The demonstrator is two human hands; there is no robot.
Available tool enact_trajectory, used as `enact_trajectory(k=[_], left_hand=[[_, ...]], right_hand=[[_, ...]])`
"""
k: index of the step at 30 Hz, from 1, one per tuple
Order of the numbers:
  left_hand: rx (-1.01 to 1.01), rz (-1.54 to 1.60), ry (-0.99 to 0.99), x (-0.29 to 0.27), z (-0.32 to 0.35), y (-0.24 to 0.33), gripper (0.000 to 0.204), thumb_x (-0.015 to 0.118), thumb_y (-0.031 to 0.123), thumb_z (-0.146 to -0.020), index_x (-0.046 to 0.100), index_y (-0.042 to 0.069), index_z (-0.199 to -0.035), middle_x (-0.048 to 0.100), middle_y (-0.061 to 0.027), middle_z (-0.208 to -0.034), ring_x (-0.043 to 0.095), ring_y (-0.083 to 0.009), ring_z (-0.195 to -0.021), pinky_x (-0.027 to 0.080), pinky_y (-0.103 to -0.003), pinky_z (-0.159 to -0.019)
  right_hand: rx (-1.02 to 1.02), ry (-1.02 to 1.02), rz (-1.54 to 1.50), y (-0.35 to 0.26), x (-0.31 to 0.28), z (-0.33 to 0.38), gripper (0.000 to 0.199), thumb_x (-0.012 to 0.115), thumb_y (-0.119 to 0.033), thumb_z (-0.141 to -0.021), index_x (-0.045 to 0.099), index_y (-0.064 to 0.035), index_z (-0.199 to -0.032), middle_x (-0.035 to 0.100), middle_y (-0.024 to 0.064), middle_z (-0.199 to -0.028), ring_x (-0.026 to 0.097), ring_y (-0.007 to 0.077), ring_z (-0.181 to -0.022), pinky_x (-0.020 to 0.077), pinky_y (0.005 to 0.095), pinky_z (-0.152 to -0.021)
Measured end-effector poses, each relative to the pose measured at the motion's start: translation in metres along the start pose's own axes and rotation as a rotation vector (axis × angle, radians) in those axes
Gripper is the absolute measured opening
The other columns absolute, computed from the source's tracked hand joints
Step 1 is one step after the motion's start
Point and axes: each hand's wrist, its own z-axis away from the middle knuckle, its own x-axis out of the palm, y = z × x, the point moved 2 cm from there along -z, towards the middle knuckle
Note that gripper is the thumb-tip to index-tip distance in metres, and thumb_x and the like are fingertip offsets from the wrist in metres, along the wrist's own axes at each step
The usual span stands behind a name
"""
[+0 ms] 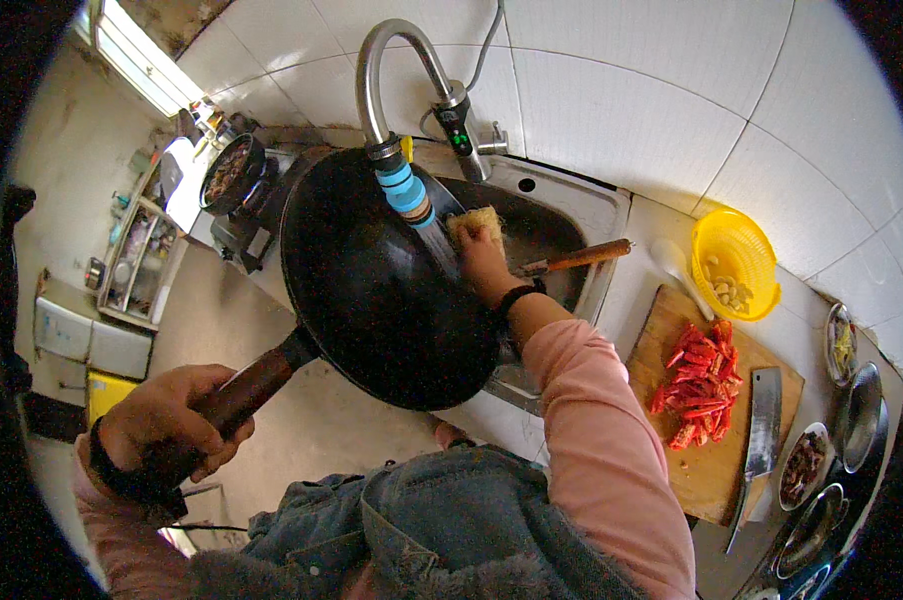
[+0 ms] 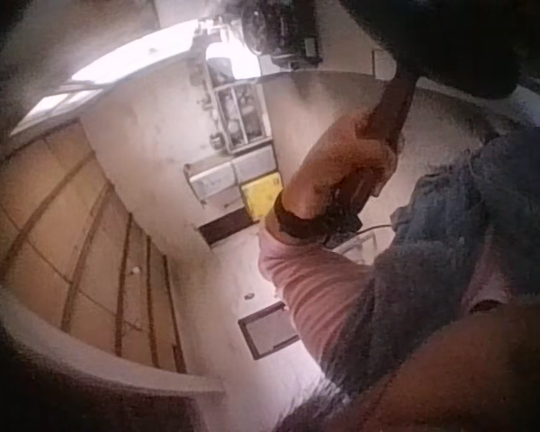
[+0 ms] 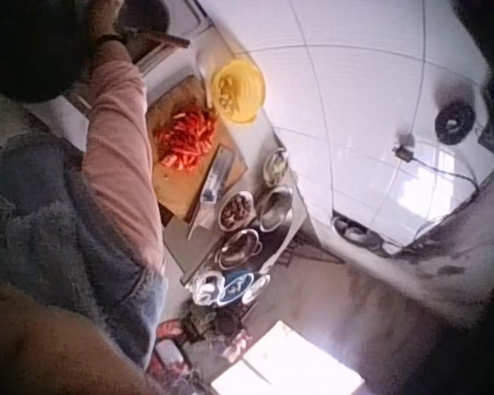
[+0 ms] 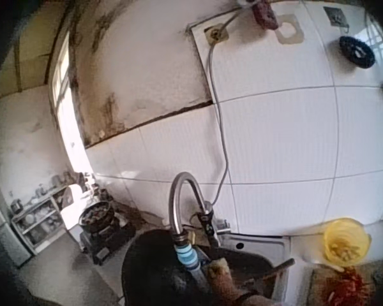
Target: The person stirs a simmering stew in a wok, transfers the contents into a pot, and then washes the wok and ladle at the sink. The person uses a ladle to stir and transfer the food, and a sponge to clean the cookware.
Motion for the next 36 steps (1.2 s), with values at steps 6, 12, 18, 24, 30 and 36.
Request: enact_trajectory(k=[6,12,18,24,30,36], left_hand=[[0.041,0.034,0.038,0.005,0.005,-0.011,0.046,0.066,0.005,-0.059,0.044,-0.001,-0.099,0.053,-0.0077,-0.072,0.054,-0.0144,-0.055,0.044,-0.025,-0.045],[0.094,0.076,0.072,-0.004,-0.002,-0.022,0.052,0.062,0.005,-0.054,0.044,-0.005,-0.103,0.054,-0.0097,-0.074,0.052,-0.0141,-0.05,0.042,-0.024,-0.039],[0.081,0.213,0.02,-0.011,-0.003,-0.04,0.051,0.065,0.006,-0.059,0.042,-0.002,-0.105,0.052,-0.0073,-0.076,0.053,-0.0144,-0.056,0.044,-0.024,-0.047],[0.119,0.234,-0.04,-0.01,-0.006,-0.056,0.054,0.065,0.007,-0.06,0.04,-0.002,-0.107,0.051,-0.0068,-0.076,0.052,-0.014,-0.057,0.044,-0.024,-0.048],[0.112,0.235,-0.07,-0.025,-0.01,-0.071,0.052,0.066,0.009,-0.06,0.041,0.0,-0.105,0.052,-0.0064,-0.076,0.052,-0.0146,-0.059,0.045,-0.023,-0.051],[0.114,0.23,-0.115,-0.04,-0.021,-0.098,0.054,0.068,0.013,-0.061,0.041,0.002,-0.107,0.052,-0.007,-0.077,0.052,-0.0159,-0.06,0.046,-0.025,-0.054]], right_hand=[[-0.754,-0.036,0.383,-0.075,0.004,0.001,0.05,0.054,-0.012,-0.079,0.041,-0.0129,-0.127,0.044,0.0125,-0.125,0.039,0.0316,-0.116,0.0338,0.0381,-0.095],[-0.515,-1.008,-0.731,-0.107,-0.048,0.097,0.062,0.058,-0.003,-0.07,0.041,-0.0135,-0.129,0.042,0.0118,-0.127,0.039,0.03,-0.117,0.0282,0.0366,-0.1],[-0.42,-0.789,0.18,-0.016,-0.05,0.058,0.054,0.057,-0.011,-0.069,0.048,-0.0149,-0.122,0.048,0.0102,-0.12,0.044,0.029,-0.109,0.0338,0.034,-0.092],[-0.544,-0.378,0.554,-0.039,-0.006,-0.004,0.048,0.053,-0.018,-0.075,0.046,-0.0133,-0.122,0.049,0.0111,-0.118,0.043,0.0313,-0.109,0.0336,0.0385,-0.091],[-0.688,-0.904,-0.432,-0.115,-0.035,0.067,0.071,0.06,-0.003,-0.062,0.037,-0.0108,-0.129,0.044,0.017,-0.125,0.04,0.0344,-0.115,0.0317,0.0387,-0.098],[-0.852,-0.672,0.488,-0.062,-0.049,0.062,0.044,0.06,-0.013,-0.06,0.055,-0.0079,-0.103,0.059,0.0114,-0.091,0.053,0.0339,-0.093,0.0418,0.0414,-0.077]])
